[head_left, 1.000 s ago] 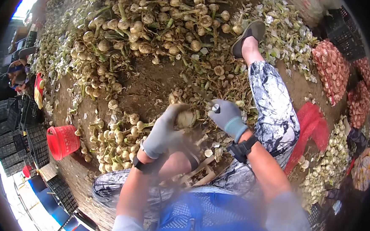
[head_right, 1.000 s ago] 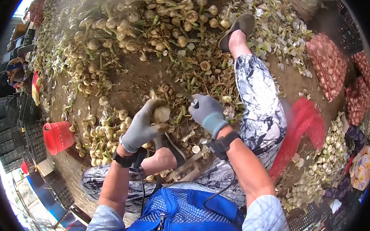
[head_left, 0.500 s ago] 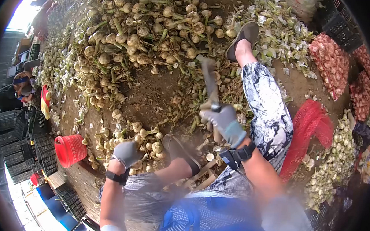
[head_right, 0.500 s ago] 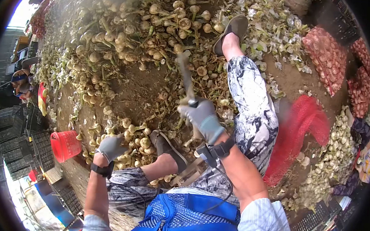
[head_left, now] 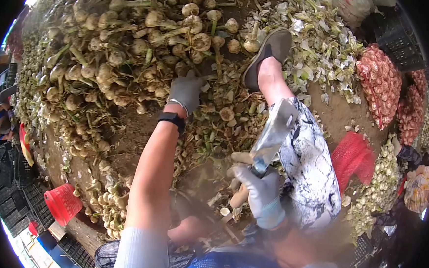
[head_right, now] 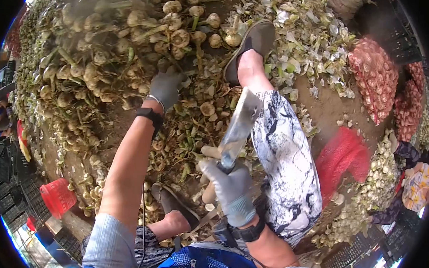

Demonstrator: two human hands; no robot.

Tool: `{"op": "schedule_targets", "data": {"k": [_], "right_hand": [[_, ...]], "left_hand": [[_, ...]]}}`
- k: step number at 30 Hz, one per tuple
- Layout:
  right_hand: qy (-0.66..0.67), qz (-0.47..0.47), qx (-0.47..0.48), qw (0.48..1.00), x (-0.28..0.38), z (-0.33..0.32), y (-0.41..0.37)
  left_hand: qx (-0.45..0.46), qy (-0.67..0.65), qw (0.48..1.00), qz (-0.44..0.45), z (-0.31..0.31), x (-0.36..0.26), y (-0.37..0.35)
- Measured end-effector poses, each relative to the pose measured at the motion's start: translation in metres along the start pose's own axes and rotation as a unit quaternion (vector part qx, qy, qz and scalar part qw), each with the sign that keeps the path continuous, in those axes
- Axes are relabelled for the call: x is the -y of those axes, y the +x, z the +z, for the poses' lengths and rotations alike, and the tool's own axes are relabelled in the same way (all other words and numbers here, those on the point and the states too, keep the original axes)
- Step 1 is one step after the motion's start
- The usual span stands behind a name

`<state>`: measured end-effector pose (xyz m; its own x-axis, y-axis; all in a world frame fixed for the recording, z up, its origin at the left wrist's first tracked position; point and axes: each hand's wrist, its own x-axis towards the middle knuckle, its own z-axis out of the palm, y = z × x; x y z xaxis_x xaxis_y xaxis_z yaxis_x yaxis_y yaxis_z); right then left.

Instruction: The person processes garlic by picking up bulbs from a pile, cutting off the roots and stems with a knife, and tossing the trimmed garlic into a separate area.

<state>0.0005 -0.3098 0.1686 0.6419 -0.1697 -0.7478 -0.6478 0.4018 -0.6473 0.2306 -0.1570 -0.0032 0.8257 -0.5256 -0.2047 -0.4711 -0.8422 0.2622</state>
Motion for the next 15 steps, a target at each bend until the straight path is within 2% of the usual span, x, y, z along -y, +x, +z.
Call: {"op": "schedule_targets", "data": {"k": [2, 3, 4, 5, 6, 8, 10, 11, 12, 14, 15], "right_hand": [[0.001, 0.018, 0.003, 1.0, -0.001, 0.0, 0.003], [0.003, 0.022, 0.005, 1.0, -0.003, 0.001, 0.004], [0.027, 0.021, -0.007, 0.999, -0.004, 0.0, 0.006], [0.053, 0.018, -0.019, 0.998, -0.005, 0.0, 0.007], [0.059, 0.016, -0.016, 0.998, -0.012, 0.0, 0.011], [0.074, -0.069, -0.047, 0.994, -0.025, 0.0, 0.017], [0.074, -0.087, -0.032, 0.993, -0.023, 0.0, 0.018], [0.051, -0.12, -0.01, 0.991, -0.032, 0.0, 0.024], [0.028, -0.154, 0.012, 0.988, -0.039, 0.002, 0.028], [0.078, -0.168, 0.041, 0.982, -0.042, 0.009, 0.026], [0.065, -0.147, 0.046, 0.986, -0.043, 0.008, 0.021]], "left_hand": [[0.035, 0.037, 0.999, -0.014, 0.006, 0.002, -0.005], [-0.037, 0.033, 0.998, -0.027, 0.011, 0.001, -0.014], [-0.036, 0.037, 0.998, -0.029, 0.007, -0.003, -0.026], [-0.045, -0.235, 0.967, -0.085, 0.0, -0.01, -0.04], [-0.052, -0.488, 0.861, -0.134, -0.008, -0.018, -0.057], [0.028, -0.632, 0.743, -0.22, -0.031, -0.039, -0.104], [0.01, -0.671, 0.714, -0.197, -0.051, -0.07, -0.149], [0.012, -0.661, 0.722, -0.203, -0.055, -0.083, -0.166], [0.007, -0.685, 0.699, -0.207, -0.074, -0.107, -0.178], [0.04, -0.591, 0.781, -0.195, -0.092, -0.131, -0.204], [-0.011, -0.437, 0.894, -0.099, -0.104, -0.135, -0.213]]}}
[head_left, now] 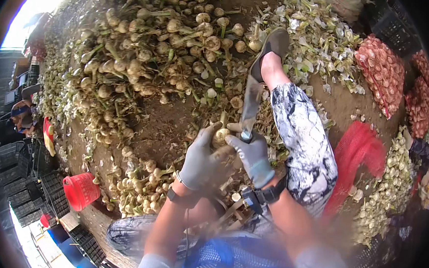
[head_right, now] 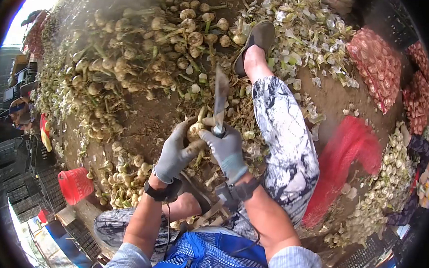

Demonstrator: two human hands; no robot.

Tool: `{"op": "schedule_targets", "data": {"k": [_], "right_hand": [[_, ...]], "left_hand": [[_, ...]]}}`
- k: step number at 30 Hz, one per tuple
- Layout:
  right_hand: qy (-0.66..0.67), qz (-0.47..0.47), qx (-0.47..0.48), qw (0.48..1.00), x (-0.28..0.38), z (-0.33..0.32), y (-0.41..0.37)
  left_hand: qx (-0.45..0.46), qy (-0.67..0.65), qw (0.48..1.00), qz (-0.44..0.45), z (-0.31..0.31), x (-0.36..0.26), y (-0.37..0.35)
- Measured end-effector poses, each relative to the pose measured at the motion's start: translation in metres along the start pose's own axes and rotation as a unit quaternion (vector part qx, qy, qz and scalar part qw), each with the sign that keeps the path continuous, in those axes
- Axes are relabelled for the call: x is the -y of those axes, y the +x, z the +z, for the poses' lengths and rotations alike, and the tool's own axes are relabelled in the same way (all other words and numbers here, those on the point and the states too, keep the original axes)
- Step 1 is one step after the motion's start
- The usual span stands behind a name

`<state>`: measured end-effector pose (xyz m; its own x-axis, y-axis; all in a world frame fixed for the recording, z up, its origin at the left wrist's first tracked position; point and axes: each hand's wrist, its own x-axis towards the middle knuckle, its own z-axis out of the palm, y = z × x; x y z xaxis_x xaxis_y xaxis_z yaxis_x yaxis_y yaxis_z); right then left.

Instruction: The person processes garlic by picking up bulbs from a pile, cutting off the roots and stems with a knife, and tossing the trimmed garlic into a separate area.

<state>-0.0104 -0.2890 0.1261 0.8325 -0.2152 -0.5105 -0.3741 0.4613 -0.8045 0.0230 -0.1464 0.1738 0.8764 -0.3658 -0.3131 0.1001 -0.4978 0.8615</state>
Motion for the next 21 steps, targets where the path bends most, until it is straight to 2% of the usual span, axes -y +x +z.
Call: {"op": "schedule_targets", "data": {"k": [1, 2, 3, 4, 5, 6, 7, 9, 10, 11, 12, 13, 15, 17, 19, 21], "right_hand": [[-0.013, 0.023, 0.006, 1.0, 0.0, 0.0, -0.005], [0.049, 0.058, 0.011, 0.997, -0.002, 0.001, -0.009], [0.051, 0.055, 0.016, 0.997, -0.003, 0.001, -0.014], [0.066, 0.066, 0.032, 0.995, -0.002, 0.003, -0.019], [0.08, 0.078, 0.05, 0.992, -0.003, 0.006, -0.023], [0.07, 0.069, 0.083, 0.992, -0.012, 0.004, -0.023], [0.07, 0.067, 0.089, 0.991, -0.007, 0.005, -0.026], [-0.179, 0.01, 0.136, 0.974, 0.001, 0.004, -0.034], [-0.286, -0.115, 0.118, 0.944, 0.001, 0.005, -0.042], [-0.29, -0.116, 0.121, 0.942, 0.004, 0.004, -0.047], [-0.45, -0.237, 0.137, 0.85, 0.008, 0.002, -0.052], [-0.588, -0.347, 0.148, 0.716, 0.012, 0.003, -0.056], [-0.598, -0.358, 0.155, 0.7, 0.01, 0.007, -0.057], [-0.592, -0.366, 0.167, 0.698, 0.009, 0.011, -0.058], [-0.591, -0.36, 0.164, 0.703, 0.002, 0.01, -0.055], [-0.59, -0.353, 0.162, 0.708, -0.006, 0.01, -0.051]], "left_hand": [[-0.004, 0.004, 1.0, 0.002, -0.003, -0.013, -0.01], [-0.023, 0.086, 0.996, 0.014, -0.004, -0.024, -0.02], [-0.042, 0.168, 0.985, 0.025, -0.005, -0.03, -0.029], [-0.016, 0.061, 0.998, 0.026, -0.008, -0.001, -0.032], [-0.021, 0.064, 0.997, 0.026, -0.009, 0.0, -0.039], [-0.009, -0.11, 0.992, -0.054, -0.01, 0.001, -0.045], [0.004, -0.281, 0.951, -0.129, -0.012, 0.002, -0.05], [-0.02, -0.285, 0.951, -0.122, -0.018, 0.013, -0.056], [-0.031, -0.277, 0.953, -0.119, -0.021, 0.019, -0.059], [-0.042, -0.272, 0.954, -0.117, -0.024, 0.024, -0.063], [-0.016, -0.235, 0.965, -0.112, -0.032, 0.029, -0.066], [-0.018, -0.238, 0.965, -0.111, -0.032, 0.03, -0.071], [-0.034, -0.41, 0.905, -0.107, -0.032, 0.035, -0.082], [-0.015, -0.388, 0.915, -0.11, -0.038, 0.048, -0.084], [-0.006, -0.431, 0.9, -0.057, -0.037, 0.053, -0.087], [-0.016, -0.432, 0.9, -0.063, -0.036, 0.053, -0.087]]}}
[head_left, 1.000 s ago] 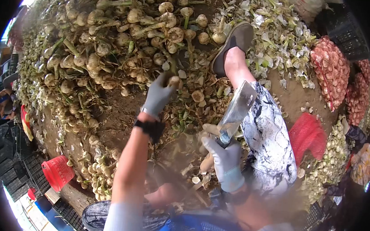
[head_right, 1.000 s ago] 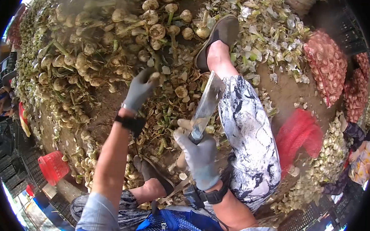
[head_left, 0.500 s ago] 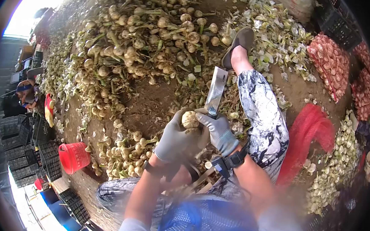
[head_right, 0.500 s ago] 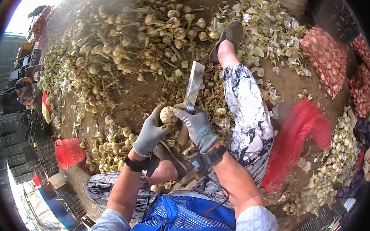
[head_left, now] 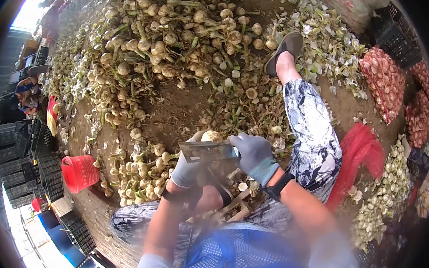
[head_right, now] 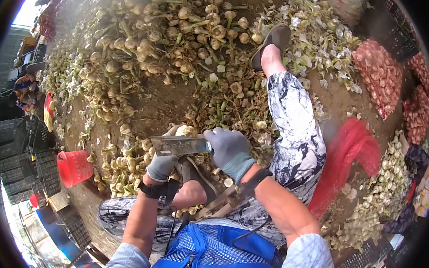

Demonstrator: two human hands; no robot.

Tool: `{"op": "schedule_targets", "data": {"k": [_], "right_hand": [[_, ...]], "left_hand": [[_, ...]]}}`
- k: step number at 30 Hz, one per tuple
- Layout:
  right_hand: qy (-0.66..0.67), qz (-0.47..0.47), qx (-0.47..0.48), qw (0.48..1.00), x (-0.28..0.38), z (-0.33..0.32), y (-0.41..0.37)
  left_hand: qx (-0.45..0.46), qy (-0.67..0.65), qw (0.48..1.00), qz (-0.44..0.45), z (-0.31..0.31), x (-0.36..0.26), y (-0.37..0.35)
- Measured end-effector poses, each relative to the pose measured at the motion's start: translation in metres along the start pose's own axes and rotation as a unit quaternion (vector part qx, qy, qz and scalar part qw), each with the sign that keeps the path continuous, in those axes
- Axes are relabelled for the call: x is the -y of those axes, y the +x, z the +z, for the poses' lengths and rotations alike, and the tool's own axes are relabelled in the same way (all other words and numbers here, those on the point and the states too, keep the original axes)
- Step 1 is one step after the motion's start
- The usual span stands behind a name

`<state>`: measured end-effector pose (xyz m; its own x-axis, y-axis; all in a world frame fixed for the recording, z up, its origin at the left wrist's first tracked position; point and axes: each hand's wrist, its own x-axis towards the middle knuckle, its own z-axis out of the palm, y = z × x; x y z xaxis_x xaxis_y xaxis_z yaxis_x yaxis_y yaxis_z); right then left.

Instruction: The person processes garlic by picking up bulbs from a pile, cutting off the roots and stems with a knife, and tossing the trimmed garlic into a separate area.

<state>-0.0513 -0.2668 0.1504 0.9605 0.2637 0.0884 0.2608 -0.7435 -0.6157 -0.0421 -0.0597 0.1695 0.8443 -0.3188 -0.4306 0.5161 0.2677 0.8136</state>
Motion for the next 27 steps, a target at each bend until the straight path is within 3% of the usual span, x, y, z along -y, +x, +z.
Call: {"op": "schedule_targets", "data": {"k": [4, 6, 7, 8, 10, 12, 14, 15, 16, 18, 20, 22, 23, 24, 26, 27], "right_hand": [[0.009, 0.016, -0.03, 0.999, -0.004, 0.015, 0.0], [0.008, 0.033, -0.021, 0.999, -0.018, 0.022, 0.003], [-0.02, 0.177, 0.074, 0.981, -0.039, 0.026, 0.008], [-0.042, 0.318, 0.166, 0.933, -0.045, 0.027, 0.01], [0.01, 0.325, 0.136, 0.936, -0.038, 0.03, 0.014], [0.054, 0.337, 0.1, 0.935, -0.033, 0.023, 0.014], [0.251, 0.263, 0.096, 0.927, -0.025, 0.018, 0.008], [0.256, 0.231, 0.123, 0.931, -0.022, 0.016, 0.009], [0.256, 0.227, 0.125, 0.931, -0.014, 0.01, 0.012], [0.134, 0.137, 0.178, 0.965, 0.002, -0.001, 0.018], [0.088, 0.159, 0.212, 0.96, -0.013, 0.016, 0.01], [-0.059, 0.272, 0.334, 0.901, -0.039, 0.024, 0.006], [-0.017, 0.259, 0.259, 0.93, -0.043, 0.026, -0.002], [-0.015, 0.256, 0.257, 0.932, -0.042, 0.025, -0.003], [0.28, 0.38, 0.137, 0.871, -0.04, 0.024, 0.004], [0.41, 0.4, 0.072, 0.816, -0.046, 0.037, 0.004]], "left_hand": [[-0.018, 0.09, 0.996, 0.018, 0.0, -0.002, 0.011], [-0.039, 0.29, 0.956, -0.018, 0.013, -0.021, 0.011], [-0.018, 0.185, 0.983, -0.01, 0.003, -0.009, 0.004], [0.014, 0.134, 0.99, -0.048, 0.038, -0.042, -0.012], [0.007, 0.245, 0.968, -0.049, 0.039, -0.049, -0.015], [-0.006, 0.188, 0.982, -0.033, 0.035, -0.038, -0.012], [0.02, 0.48, 0.867, 0.134, 0.017, -0.021, -0.008], [0.028, 0.539, 0.826, 0.159, 0.011, -0.014, -0.007], [0.024, 0.54, 0.826, 0.16, 0.008, -0.013, -0.009], [0.061, 0.725, 0.654, 0.206, 0.005, -0.012, -0.014], [0.041, 0.748, 0.632, 0.201, 0.006, -0.012, -0.029], [-0.007, 0.683, 0.663, 0.306, -0.006, -0.019, -0.042], [0.002, 0.714, 0.689, 0.129, -0.024, -0.026, -0.055], [0.009, 0.722, 0.69, -0.049, -0.047, -0.036, -0.065], [0.078, 0.777, 0.576, -0.242, -0.088, -0.049, -0.064], [0.026, 0.783, 0.578, -0.228, -0.102, -0.047, -0.054]]}}
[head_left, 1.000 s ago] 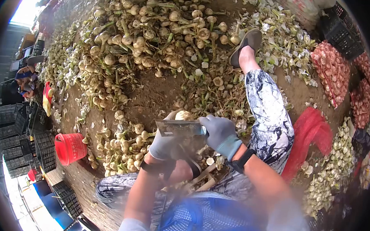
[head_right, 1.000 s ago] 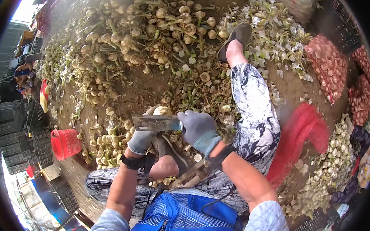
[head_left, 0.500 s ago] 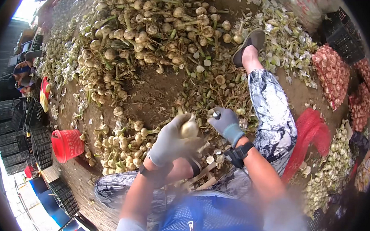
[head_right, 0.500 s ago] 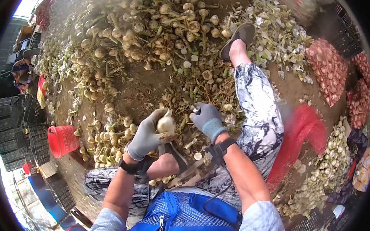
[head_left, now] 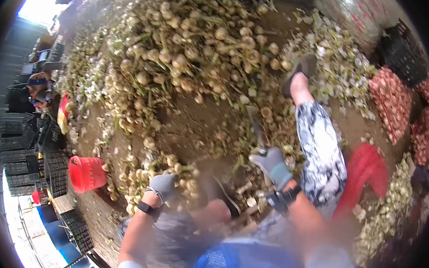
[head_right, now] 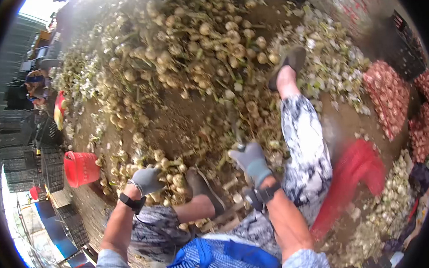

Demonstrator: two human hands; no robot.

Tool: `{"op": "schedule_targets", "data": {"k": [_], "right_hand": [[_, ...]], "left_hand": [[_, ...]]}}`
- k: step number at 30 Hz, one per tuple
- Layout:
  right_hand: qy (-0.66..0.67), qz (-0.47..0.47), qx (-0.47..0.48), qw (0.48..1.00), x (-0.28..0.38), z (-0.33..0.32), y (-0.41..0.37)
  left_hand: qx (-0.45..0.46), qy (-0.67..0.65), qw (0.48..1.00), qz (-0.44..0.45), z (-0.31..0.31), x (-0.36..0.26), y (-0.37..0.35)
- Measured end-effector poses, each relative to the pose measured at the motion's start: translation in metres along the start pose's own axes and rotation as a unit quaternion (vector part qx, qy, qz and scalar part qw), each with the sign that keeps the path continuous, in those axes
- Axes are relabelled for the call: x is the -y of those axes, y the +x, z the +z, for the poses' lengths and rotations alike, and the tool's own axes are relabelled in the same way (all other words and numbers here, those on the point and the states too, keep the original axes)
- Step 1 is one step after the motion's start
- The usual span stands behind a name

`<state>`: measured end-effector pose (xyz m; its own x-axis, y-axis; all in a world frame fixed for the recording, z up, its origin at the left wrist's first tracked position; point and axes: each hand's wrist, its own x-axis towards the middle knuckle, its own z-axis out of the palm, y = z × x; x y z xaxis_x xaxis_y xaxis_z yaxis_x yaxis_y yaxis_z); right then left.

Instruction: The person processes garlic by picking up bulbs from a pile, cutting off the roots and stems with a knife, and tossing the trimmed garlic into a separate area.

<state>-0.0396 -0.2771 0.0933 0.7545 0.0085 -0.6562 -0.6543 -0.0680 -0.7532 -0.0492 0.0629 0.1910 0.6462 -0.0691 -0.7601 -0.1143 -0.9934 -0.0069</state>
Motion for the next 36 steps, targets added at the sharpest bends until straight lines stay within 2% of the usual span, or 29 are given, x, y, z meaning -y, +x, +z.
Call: {"op": "schedule_targets", "data": {"k": [1, 3, 5, 6, 8, 10, 14, 17, 18, 21, 25, 27, 28, 30, 31, 33, 35, 36], "right_hand": [[0.078, -0.014, 0.003, 0.997, 0.002, 0.004, 0.003], [0.129, -0.041, -0.011, 0.991, 0.013, 0.008, 0.003], [0.17, -0.019, -0.002, 0.985, 0.016, 0.001, 0.002], [0.148, -0.002, -0.033, 0.988, 0.05, -0.001, -0.016], [0.156, 0.005, -0.055, 0.986, 0.063, -0.008, -0.019], [0.174, 0.006, -0.086, 0.981, 0.071, -0.007, -0.021], [0.19, 0.006, -0.093, 0.977, 0.083, -0.007, -0.021], [0.166, 0.005, -0.079, 0.983, 0.085, -0.013, -0.019], [0.146, 0.012, -0.066, 0.987, 0.084, -0.013, -0.019], [0.161, 0.023, -0.071, 0.984, 0.079, -0.014, -0.022], [0.199, 0.026, -0.049, 0.978, 0.106, -0.023, -0.045], [0.205, 0.126, 0.051, 0.969, 0.096, -0.039, -0.038], [0.203, 0.126, 0.05, 0.97, 0.092, -0.038, -0.034], [0.202, 0.215, 0.033, 0.955, 0.082, -0.031, -0.028], [0.203, 0.216, 0.033, 0.955, 0.077, -0.025, -0.027], [0.134, 0.06, -0.022, 0.989, 0.071, -0.015, -0.027], [0.138, 0.078, -0.041, 0.987, 0.069, -0.014, -0.02], [0.145, 0.097, -0.06, 0.983, 0.067, -0.012, -0.016]], "left_hand": [[-0.115, -0.096, 0.987, 0.064, -0.008, 0.004, 0.012], [-0.265, -0.127, 0.918, 0.268, -0.036, -0.008, 0.063], [-0.337, -0.2, 0.902, 0.184, -0.063, -0.042, 0.12], [-0.326, -0.246, 0.899, 0.155, -0.077, -0.053, 0.152], [-0.319, -0.296, 0.89, 0.135, -0.092, -0.073, 0.218], [-0.289, -0.306, 0.907, -0.025, -0.093, -0.093, 0.277], [-0.317, -0.221, 0.922, 0.0, -0.092, -0.14, 0.29], [-0.275, -0.255, 0.927, 0.022, -0.095, -0.129, 0.293], [-0.237, -0.26, 0.936, -0.012, -0.098, -0.129, 0.292], [-0.24, -0.202, 0.949, 0.024, -0.089, -0.132, 0.289], [-0.24, -0.179, 0.954, 0.005, -0.102, -0.149, 0.277], [-0.223, -0.187, 0.957, 0.001, -0.093, -0.148, 0.292], [-0.233, -0.2, 0.951, 0.03, -0.09, -0.147, 0.295], [-0.24, -0.212, 0.946, 0.056, -0.085, -0.143, 0.301], [-0.266, -0.218, 0.936, 0.077, -0.087, -0.143, 0.3], [-0.292, -0.228, 0.924, 0.098, -0.093, -0.144, 0.298], [-0.158, -0.198, 0.963, 0.096, -0.116, -0.148, 0.286], [-0.194, -0.236, 0.95, 0.068, -0.09, -0.148, 0.299]]}}
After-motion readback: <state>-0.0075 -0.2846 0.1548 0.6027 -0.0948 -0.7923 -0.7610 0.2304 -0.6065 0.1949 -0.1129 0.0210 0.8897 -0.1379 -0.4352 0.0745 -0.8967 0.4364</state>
